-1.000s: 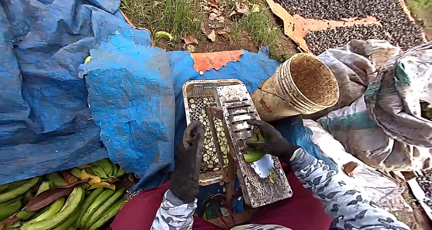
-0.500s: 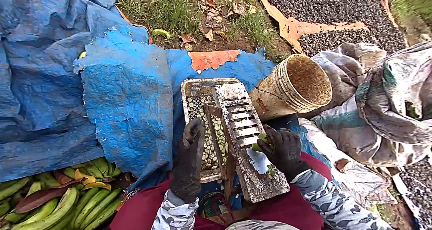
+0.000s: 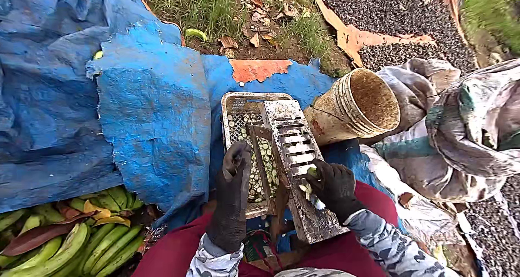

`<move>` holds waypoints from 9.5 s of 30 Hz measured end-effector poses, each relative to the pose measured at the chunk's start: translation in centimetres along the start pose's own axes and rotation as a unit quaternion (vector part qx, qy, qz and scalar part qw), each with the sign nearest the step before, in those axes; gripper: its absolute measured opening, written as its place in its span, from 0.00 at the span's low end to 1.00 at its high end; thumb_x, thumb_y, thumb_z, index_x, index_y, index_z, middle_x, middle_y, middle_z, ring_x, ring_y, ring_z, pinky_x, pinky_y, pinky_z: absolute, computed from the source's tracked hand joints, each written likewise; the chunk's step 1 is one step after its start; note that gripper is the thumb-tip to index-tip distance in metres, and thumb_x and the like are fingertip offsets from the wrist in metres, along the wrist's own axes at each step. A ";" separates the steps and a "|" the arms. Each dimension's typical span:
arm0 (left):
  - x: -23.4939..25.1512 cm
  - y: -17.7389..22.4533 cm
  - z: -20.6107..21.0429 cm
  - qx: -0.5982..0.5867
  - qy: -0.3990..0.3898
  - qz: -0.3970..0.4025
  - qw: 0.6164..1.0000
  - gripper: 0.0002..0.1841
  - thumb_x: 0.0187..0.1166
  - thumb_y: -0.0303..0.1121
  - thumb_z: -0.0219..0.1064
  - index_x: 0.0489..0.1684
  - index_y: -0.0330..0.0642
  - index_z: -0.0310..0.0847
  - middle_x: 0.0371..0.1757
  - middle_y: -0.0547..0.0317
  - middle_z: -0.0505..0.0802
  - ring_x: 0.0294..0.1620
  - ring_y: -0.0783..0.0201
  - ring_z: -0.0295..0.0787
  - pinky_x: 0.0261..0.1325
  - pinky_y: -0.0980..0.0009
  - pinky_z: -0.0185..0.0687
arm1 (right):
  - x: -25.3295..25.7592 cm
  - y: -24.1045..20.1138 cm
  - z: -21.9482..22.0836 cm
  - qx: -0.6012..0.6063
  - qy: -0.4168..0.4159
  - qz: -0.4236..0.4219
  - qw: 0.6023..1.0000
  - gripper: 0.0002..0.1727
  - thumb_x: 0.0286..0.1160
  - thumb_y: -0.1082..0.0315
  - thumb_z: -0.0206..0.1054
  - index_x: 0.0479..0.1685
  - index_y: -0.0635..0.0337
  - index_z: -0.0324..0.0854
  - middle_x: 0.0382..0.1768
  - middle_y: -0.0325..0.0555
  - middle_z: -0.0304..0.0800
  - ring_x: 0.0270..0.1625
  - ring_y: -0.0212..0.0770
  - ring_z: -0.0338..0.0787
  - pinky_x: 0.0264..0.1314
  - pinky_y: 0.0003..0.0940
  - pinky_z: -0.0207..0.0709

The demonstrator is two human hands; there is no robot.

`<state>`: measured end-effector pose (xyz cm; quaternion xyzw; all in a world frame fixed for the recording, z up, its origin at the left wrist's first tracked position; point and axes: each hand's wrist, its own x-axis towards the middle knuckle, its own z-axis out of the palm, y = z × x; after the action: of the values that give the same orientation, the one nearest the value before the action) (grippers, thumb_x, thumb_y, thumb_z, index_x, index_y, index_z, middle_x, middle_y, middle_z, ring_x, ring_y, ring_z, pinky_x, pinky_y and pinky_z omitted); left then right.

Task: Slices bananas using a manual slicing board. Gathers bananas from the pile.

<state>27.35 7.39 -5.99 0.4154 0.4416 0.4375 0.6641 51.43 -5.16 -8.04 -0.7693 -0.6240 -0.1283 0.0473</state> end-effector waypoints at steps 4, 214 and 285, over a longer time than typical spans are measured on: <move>-0.2 -0.2 0.4 -0.006 -0.005 -0.013 1.000 0.19 0.84 0.29 0.62 0.73 0.41 0.79 0.63 0.54 0.91 0.63 0.63 0.89 0.64 0.67 0.86 | 10.3 -0.8 5.2 0.009 -0.107 0.090 0.990 0.29 0.79 0.54 0.70 0.73 0.66 0.79 0.60 0.70 0.87 0.65 0.71 0.86 0.72 0.70 0.69; 0.5 -0.5 1.4 0.020 -0.006 -0.003 1.000 0.19 0.86 0.33 0.60 0.75 0.46 0.78 0.66 0.56 0.90 0.67 0.59 0.88 0.67 0.61 0.86 | 4.3 4.8 2.6 0.170 -0.202 -0.057 0.963 0.15 0.76 0.59 0.68 0.39 0.65 0.87 0.38 0.60 0.88 0.38 0.61 0.91 0.37 0.60 0.84; 0.3 -0.8 0.9 0.056 -0.004 0.039 0.998 0.18 0.88 0.33 0.57 0.72 0.41 0.78 0.65 0.55 0.90 0.67 0.60 0.87 0.69 0.61 0.85 | 15.9 7.2 0.9 0.143 -0.333 0.084 0.928 0.38 0.80 0.30 0.56 0.73 0.51 0.80 0.60 0.61 0.88 0.63 0.64 0.88 0.62 0.71 0.76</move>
<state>28.47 7.27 -6.57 0.4702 0.4460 0.4357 0.6246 61.50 8.54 -4.18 -0.8022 -0.5490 0.2305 -0.0435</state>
